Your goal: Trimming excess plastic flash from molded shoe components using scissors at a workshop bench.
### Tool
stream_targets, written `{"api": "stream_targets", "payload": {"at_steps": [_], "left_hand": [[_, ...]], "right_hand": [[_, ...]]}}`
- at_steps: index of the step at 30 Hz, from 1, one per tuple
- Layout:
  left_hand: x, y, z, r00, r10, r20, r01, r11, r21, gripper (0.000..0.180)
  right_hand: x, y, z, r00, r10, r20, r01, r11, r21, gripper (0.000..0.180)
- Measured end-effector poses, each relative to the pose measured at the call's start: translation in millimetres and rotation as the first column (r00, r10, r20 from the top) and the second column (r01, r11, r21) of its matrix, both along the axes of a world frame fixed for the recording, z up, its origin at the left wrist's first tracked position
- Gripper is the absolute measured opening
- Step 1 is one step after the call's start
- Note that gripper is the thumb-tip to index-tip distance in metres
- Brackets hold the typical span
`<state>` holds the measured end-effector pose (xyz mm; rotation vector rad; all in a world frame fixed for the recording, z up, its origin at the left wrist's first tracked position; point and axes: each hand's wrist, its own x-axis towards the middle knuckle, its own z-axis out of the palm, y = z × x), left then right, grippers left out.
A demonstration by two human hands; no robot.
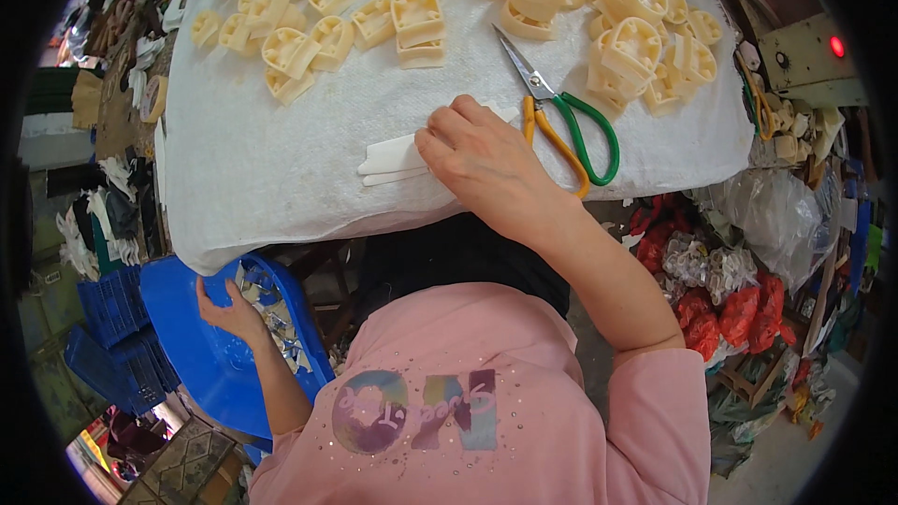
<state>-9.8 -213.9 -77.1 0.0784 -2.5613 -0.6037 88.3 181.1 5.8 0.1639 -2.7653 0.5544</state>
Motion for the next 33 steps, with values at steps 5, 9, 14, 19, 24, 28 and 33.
{"api": "stream_targets", "payload": {"at_steps": [5, 9, 14, 19, 24, 28, 33], "left_hand": [[0.2, 65.4, 42.6, 0.966, -0.250, -0.070, 0.256, 0.963, 0.081, 0.038], [6.7, 115.0, 59.2, 0.780, -0.612, -0.129, 0.625, 0.756, 0.193, 0.025], [15.0, 160.3, 65.7, 0.599, -0.789, -0.132, 0.795, 0.567, 0.217, 0.020], [24.1, 192.1, 71.6, 0.429, -0.892, -0.144, 0.894, 0.396, 0.211, 0.021], [24.3, 193.2, 64.7, 0.424, -0.896, -0.130, 0.892, 0.389, 0.229, 0.023], [26.3, 193.3, 62.6, 0.414, -0.908, -0.069, 0.892, 0.389, 0.231, 0.024], [36.7, 216.6, 62.9, 0.437, -0.900, -0.006, 0.899, 0.436, 0.051, 0.031]], "right_hand": [[-7.8, -9.7, 10.9, 0.959, 0.039, 0.282, -0.132, 0.938, 0.320, 0.014], [-13.7, 3.4, 9.4, 0.967, 0.154, 0.205, -0.192, 0.965, 0.178, 0.010], [-13.9, 6.8, 3.4, 0.970, 0.133, 0.205, -0.148, 0.987, 0.063, 0.008], [-17.2, 20.5, -2.7, 0.962, 0.145, 0.234, -0.136, 0.989, -0.054, 0.016], [-17.6, 22.4, -2.7, 0.964, 0.187, 0.188, -0.191, 0.982, 0.005, 0.014], [-15.1, 10.9, 1.0, 0.966, 0.199, 0.167, -0.227, 0.960, 0.167, 0.008], [-9.7, 7.3, -3.4, 0.980, 0.157, 0.122, -0.177, 0.968, 0.177, 0.009]]}}
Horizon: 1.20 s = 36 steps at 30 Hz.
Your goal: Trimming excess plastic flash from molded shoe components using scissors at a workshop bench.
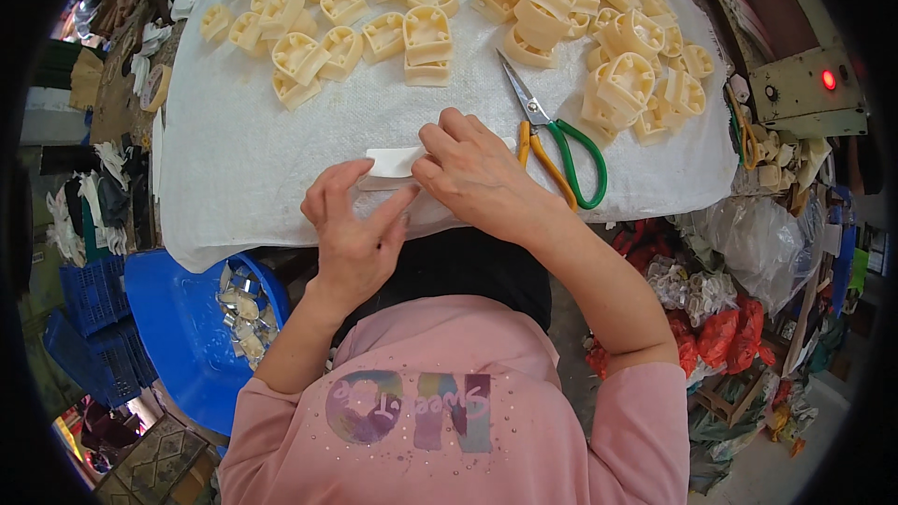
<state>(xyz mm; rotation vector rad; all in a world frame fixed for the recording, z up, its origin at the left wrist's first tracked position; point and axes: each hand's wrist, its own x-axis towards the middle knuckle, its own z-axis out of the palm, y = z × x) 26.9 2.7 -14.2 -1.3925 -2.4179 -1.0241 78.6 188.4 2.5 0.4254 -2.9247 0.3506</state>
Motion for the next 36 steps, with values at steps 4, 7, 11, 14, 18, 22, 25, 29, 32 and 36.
{"api": "stream_targets", "payload": {"at_steps": [4, 7, 11, 14, 18, 22, 25, 29, 32, 36], "left_hand": [[4.8, 9.1, -17.9, 0.985, 0.098, -0.141, -0.111, 0.990, -0.088, 0.036], [7.5, 7.9, -21.5, 0.976, 0.131, -0.173, -0.146, 0.987, -0.074, 0.036], [6.2, 9.5, -20.2, 0.984, 0.119, -0.134, -0.130, 0.989, -0.076, 0.038], [4.6, 9.3, -16.7, 0.988, 0.108, -0.114, -0.117, 0.991, -0.068, 0.039], [-3.9, 5.9, -19.8, 0.990, 0.026, -0.136, -0.043, 0.991, -0.125, 0.037], [-10.0, 7.5, -13.8, 0.997, -0.042, -0.060, 0.036, 0.994, -0.099, 0.035], [-10.4, 10.8, 8.6, 0.997, -0.072, 0.038, 0.071, 0.997, 0.027, 0.030], [-4.8, 15.7, 14.2, 0.540, -0.352, 0.765, 0.033, 0.917, 0.399, 0.033], [-9.5, 24.6, 18.2, 0.175, -0.337, 0.925, -0.295, 0.878, 0.376, 0.042], [-39.0, 14.7, 6.3, 0.147, -0.555, 0.819, -0.287, 0.768, 0.572, 0.044]], "right_hand": [[0.5, 1.3, -14.4, 0.994, -0.083, -0.066, 0.069, 0.978, -0.198, 0.010], [2.2, 6.0, -26.8, 0.975, -0.203, -0.085, 0.148, 0.891, -0.430, 0.015], [18.4, 19.5, -17.7, 0.836, -0.539, 0.099, 0.388, 0.455, -0.802, 0.014], [31.2, 34.9, -9.8, 0.656, -0.744, 0.123, 0.201, 0.016, -0.979, 0.011], [47.9, 57.4, 12.4, 0.513, -0.852, -0.101, 0.147, 0.203, -0.968, 0.012], [47.5, 43.1, 25.2, 0.541, -0.797, -0.268, 0.233, 0.449, -0.863, 0.017], [35.7, 25.1, 27.9, 0.689, -0.519, -0.506, 0.286, 0.836, -0.468, 0.026], [13.4, -17.3, 27.1, 0.864, -0.233, -0.447, 0.128, 0.959, -0.251, 0.020], [-0.9, -23.7, 24.5, 0.918, -0.124, -0.377, -0.002, 0.949, -0.316, 0.023], [-18.1, 23.3, 16.4, 0.910, -0.408, -0.069, 0.285, 0.739, -0.610, 0.040]]}}
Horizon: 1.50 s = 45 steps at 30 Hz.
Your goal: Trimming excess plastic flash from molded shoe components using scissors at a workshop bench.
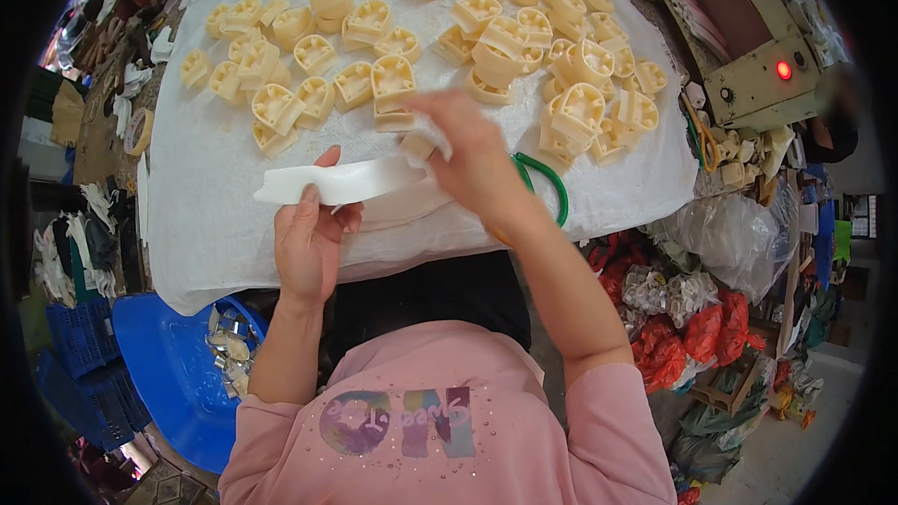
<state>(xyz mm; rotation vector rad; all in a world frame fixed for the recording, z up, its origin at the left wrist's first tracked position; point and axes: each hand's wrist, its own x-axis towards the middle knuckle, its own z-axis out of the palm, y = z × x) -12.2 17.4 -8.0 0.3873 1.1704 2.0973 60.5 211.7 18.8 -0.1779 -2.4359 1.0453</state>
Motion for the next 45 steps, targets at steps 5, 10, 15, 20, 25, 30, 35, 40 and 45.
{"api": "stream_targets", "payload": {"at_steps": [5, 10, 15, 20, 25, 30, 35, 40, 45], "left_hand": [[-16.5, 20.9, 0.2, 0.915, -0.223, -0.335, 0.196, 0.974, -0.115, 0.041], [-32.9, 37.3, -0.4, 0.762, -0.337, -0.553, 0.176, 0.929, -0.325, 0.035], [-31.1, 44.5, -20.2, 0.463, -0.370, -0.806, -0.099, 0.881, -0.462, 0.033], [-26.4, 48.8, -12.3, 0.360, -0.404, -0.841, -0.187, 0.852, -0.489, 0.030], [-29.0, 48.0, -17.5, 0.338, -0.409, -0.848, -0.212, 0.844, -0.492, 0.027], [-40.7, 48.3, 1.0, 0.555, -0.547, -0.626, -0.002, 0.752, -0.659, 0.030], [-17.4, 33.4, 18.7, 0.930, 0.068, -0.361, -0.116, 0.987, -0.112, 0.036], [10.3, 7.5, 23.5, 0.999, 0.039, -0.024, -0.037, 0.997, 0.063, 0.042], [29.6, -5.9, 22.3, 0.998, -0.021, 0.058, 0.015, 0.993, 0.113, 0.044]], "right_hand": [[-33.7, 37.5, -9.8, 0.998, 0.033, 0.047, -0.040, 0.989, 0.140, 0.056], [-55.1, 40.4, -27.4, 0.979, 0.182, 0.093, -0.198, 0.959, 0.205, 0.063], [-61.2, 42.4, -27.4, 0.987, 0.150, 0.054, -0.159, 0.952, 0.261, 0.055], [-48.4, 31.3, -34.0, 0.998, 0.001, -0.058, 0.016, 0.959, 0.283, 0.052], [-35.2, 27.0, -22.6, 0.982, -0.073, -0.173, 0.123, 0.947, 0.298, 0.046], [-4.5, 22.3, 19.6, 0.945, -0.324, 0.051, 0.274, 0.692, -0.668, 0.041], [37.4, -3.0, 24.6, 0.980, -0.188, -0.061, 0.126, 0.832, -0.541, 0.043], [59.8, -43.3, 23.8, 0.965, -0.098, -0.242, -0.081, 0.767, -0.636, 0.040], [54.2, -58.7, 16.9, 0.909, 0.118, -0.400, -0.249, 0.923, -0.293, 0.040]]}}
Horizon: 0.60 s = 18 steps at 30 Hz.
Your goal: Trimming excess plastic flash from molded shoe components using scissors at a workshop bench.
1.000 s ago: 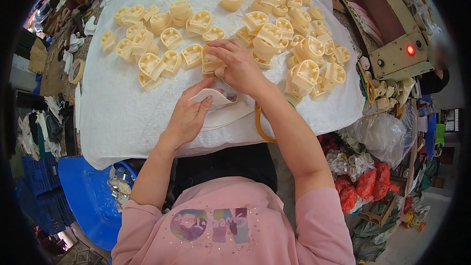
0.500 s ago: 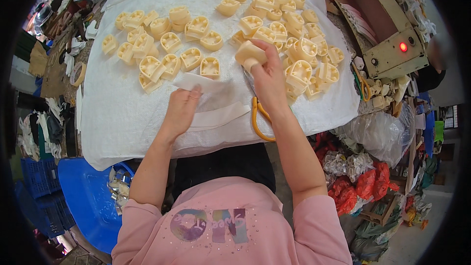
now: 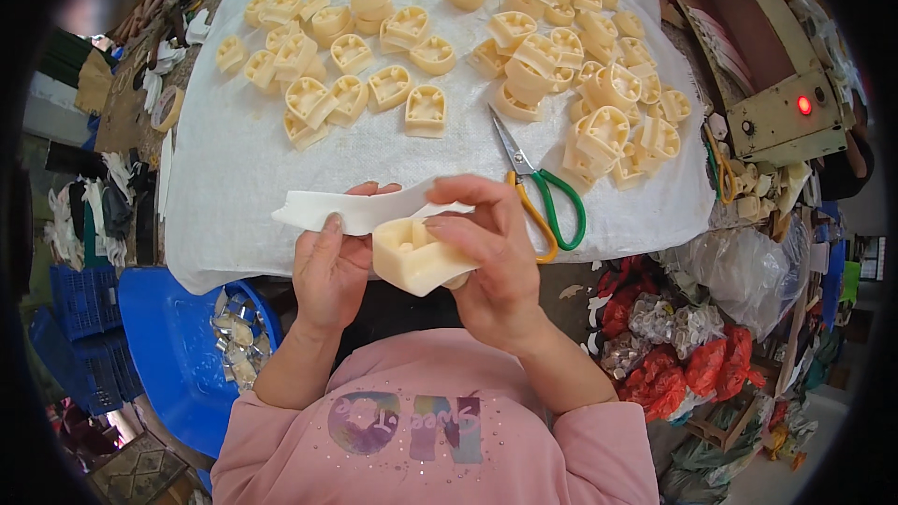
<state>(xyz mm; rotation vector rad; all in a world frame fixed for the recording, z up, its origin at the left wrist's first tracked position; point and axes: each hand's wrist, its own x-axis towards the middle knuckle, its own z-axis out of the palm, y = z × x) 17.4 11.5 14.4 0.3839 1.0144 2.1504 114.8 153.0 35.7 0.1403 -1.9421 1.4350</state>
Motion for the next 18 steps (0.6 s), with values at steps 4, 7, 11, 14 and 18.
{"api": "stream_targets", "payload": {"at_steps": [4, 7, 11, 14, 18], "left_hand": [[11.5, -5.9, 7.5, 1.000, -0.017, -0.023, 0.018, 0.999, 0.034, 0.044], [17.2, -6.9, 13.5, 0.999, -0.029, -0.026, 0.031, 0.999, 0.043, 0.045], [17.9, -7.8, 13.6, 0.997, -0.061, -0.056, 0.065, 0.995, 0.073, 0.045], [21.3, -7.6, 18.2, 0.996, -0.040, -0.080, 0.042, 0.999, 0.023, 0.047], [24.0, -8.5, 18.4, 0.997, -0.011, -0.081, 0.009, 1.000, -0.026, 0.049]], "right_hand": [[-3.4, -12.4, -6.7, 0.999, -0.042, -0.022, 0.044, 0.993, 0.114, 0.050], [-7.1, -16.6, -16.5, 0.983, -0.107, -0.148, 0.131, 0.977, 0.169, 0.056], [-7.6, -18.6, -17.1, 0.976, -0.112, -0.184, 0.143, 0.975, 0.169, 0.061], [-5.4, -18.0, -15.7, 0.977, -0.116, -0.178, 0.146, 0.975, 0.169, 0.061], [-5.2, -16.0, -15.9, 0.980, -0.110, -0.163, 0.140, 0.972, 0.188, 0.061]]}}
